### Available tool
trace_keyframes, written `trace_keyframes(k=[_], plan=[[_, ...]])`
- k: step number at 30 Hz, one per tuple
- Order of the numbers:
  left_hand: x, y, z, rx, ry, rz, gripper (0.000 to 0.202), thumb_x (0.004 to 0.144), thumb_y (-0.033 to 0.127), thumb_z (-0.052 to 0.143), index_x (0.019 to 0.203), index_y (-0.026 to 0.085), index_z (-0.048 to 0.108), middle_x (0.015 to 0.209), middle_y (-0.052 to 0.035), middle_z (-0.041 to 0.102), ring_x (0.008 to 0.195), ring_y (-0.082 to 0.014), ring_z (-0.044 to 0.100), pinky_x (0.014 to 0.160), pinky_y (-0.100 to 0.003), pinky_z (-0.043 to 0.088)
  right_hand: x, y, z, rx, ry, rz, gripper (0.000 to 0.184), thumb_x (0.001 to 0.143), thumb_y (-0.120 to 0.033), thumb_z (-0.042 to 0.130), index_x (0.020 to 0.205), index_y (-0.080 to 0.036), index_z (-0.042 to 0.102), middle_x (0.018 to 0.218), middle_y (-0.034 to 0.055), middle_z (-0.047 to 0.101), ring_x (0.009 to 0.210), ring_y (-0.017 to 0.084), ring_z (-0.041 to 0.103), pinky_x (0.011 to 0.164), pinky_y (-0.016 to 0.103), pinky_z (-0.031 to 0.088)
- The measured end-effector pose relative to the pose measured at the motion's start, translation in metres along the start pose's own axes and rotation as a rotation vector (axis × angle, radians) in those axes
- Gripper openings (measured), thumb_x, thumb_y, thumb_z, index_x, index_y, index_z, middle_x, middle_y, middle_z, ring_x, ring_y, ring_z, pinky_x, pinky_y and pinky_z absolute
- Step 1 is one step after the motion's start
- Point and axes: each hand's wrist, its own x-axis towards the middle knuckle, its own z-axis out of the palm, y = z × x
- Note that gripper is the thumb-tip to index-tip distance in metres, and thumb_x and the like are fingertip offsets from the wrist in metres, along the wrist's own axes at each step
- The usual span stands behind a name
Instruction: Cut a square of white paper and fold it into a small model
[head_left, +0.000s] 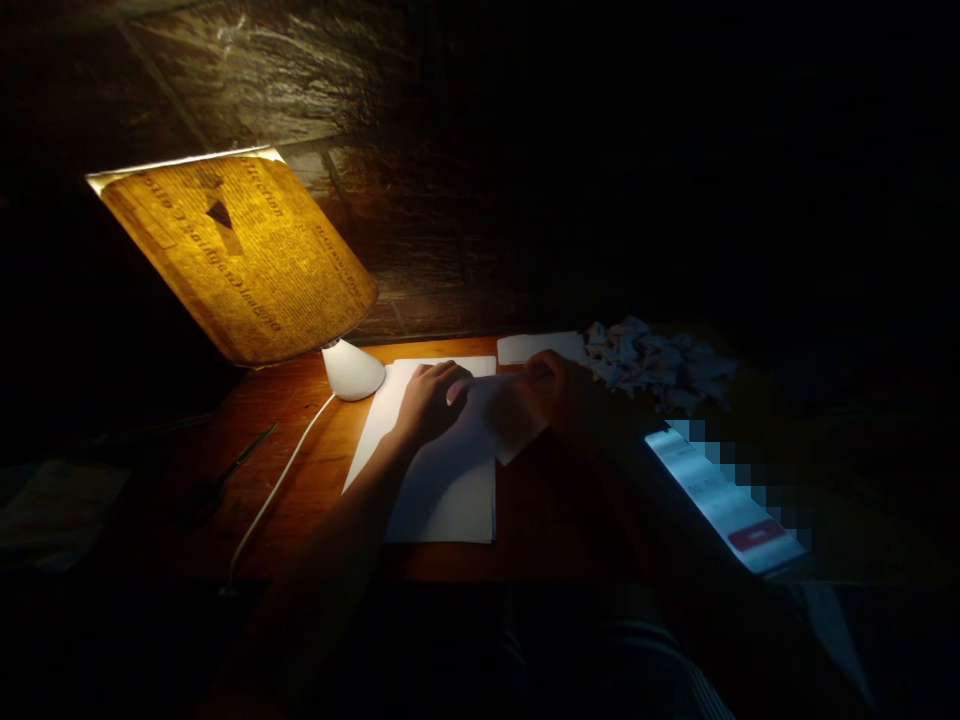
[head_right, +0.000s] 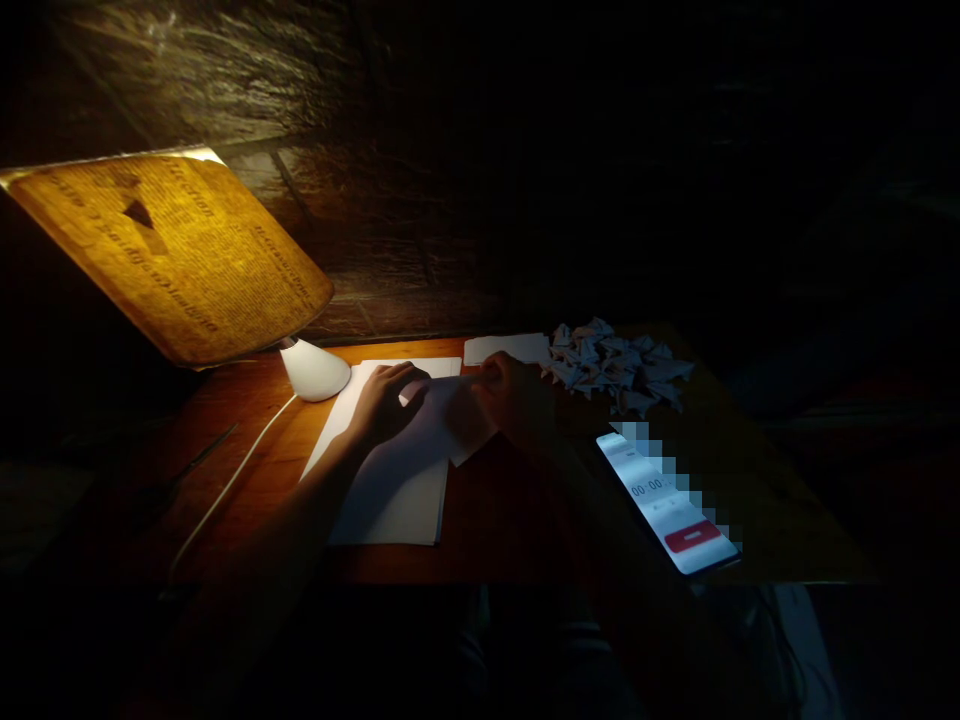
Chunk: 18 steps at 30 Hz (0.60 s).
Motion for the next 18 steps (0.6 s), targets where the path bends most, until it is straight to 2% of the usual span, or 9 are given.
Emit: trace_keyframes(k=[3,6,8,11,12,16,18], plan=[[-0.002,-0.005,0.000,-0.121,0.113,-0.118,0.021,0.090,0.033,0.054,0.096,0.021,0.070,0.098,-0.0104,0.075,0.088,-0.0272,0.067,0.084,-0.043,0.053,0.004,0.007,0.004,0.103,0.165,0.098,0.043,0.081,-0.031,0.075,0.120,-0.022,0.059,0.113,0.0096,0.074,0.097,0.025,0.071,0.082,0.035,0.053],[-0.003,-0.007,0.001,-0.329,0.172,-0.227,0.020,0.085,0.039,0.062,0.089,0.021,0.066,0.085,-0.0054,0.072,0.078,-0.0226,0.066,0.080,-0.039,0.054,0.010,0.014,0.010,0.345,0.228,0.155,0.058,0.077,-0.037,0.076,0.125,-0.019,0.051,0.118,0.0136,0.073,0.085,0.022,0.073,0.074,0.034,0.056],[-0.003,-0.005,0.003,-0.551,0.155,-0.267,0.028,0.080,0.046,0.069,0.088,0.020,0.064,0.086,-0.0040,0.071,0.075,-0.0196,0.065,0.078,-0.036,0.055,0.013,0.017,0.015,0.497,0.198,0.198,0.059,0.073,-0.037,0.077,0.123,-0.019,0.050,0.113,0.0126,0.074,0.085,0.022,0.073,0.076,0.034,0.057],[-0.001,0.000,0.007,-0.891,0.079,-0.310,0.041,0.073,0.052,0.079,0.088,0.018,0.064,0.092,-0.0054,0.072,0.081,-0.0195,0.068,0.075,-0.032,0.057,0.016,0.020,0.024,0.693,0.042,0.272,0.047,0.075,-0.038,0.073,0.114,-0.020,0.053,0.098,0.0092,0.076,0.082,0.022,0.074,0.077,0.037,0.058],[-0.001,0.003,0.008,-0.958,0.065,-0.321,0.042,0.070,0.052,0.083,0.088,0.017,0.065,0.092,-0.0051,0.072,0.083,-0.0192,0.069,0.076,-0.031,0.057,0.016,0.021,0.027,0.724,0.014,0.273,0.044,0.075,-0.038,0.072,0.112,-0.020,0.055,0.096,0.0082,0.076,0.082,0.022,0.073,0.079,0.037,0.058],[0.000,0.008,0.015,-1.172,0.075,-0.351,0.052,0.056,0.046,0.094,0.086,0.016,0.064,0.088,-0.0036,0.072,0.081,-0.0181,0.069,0.077,-0.029,0.056,0.013,0.026,0.037,0.626,0.146,0.216,0.048,0.065,-0.048,0.081,0.100,-0.021,0.062,0.100,0.0097,0.073,0.092,0.026,0.071,0.085,0.042,0.057],[0.001,0.007,0.017,-1.253,0.056,-0.365,0.062,0.050,0.041,0.097,0.097,0.016,0.064,0.093,-0.0058,0.074,0.086,-0.0214,0.071,0.079,-0.032,0.056,0.013,0.029,0.041,0.585,0.140,0.180,0.052,0.064,-0.050,0.084,0.104,-0.022,0.064,0.103,0.0096,0.072,0.088,0.026,0.071,0.080,0.041,0.057]])
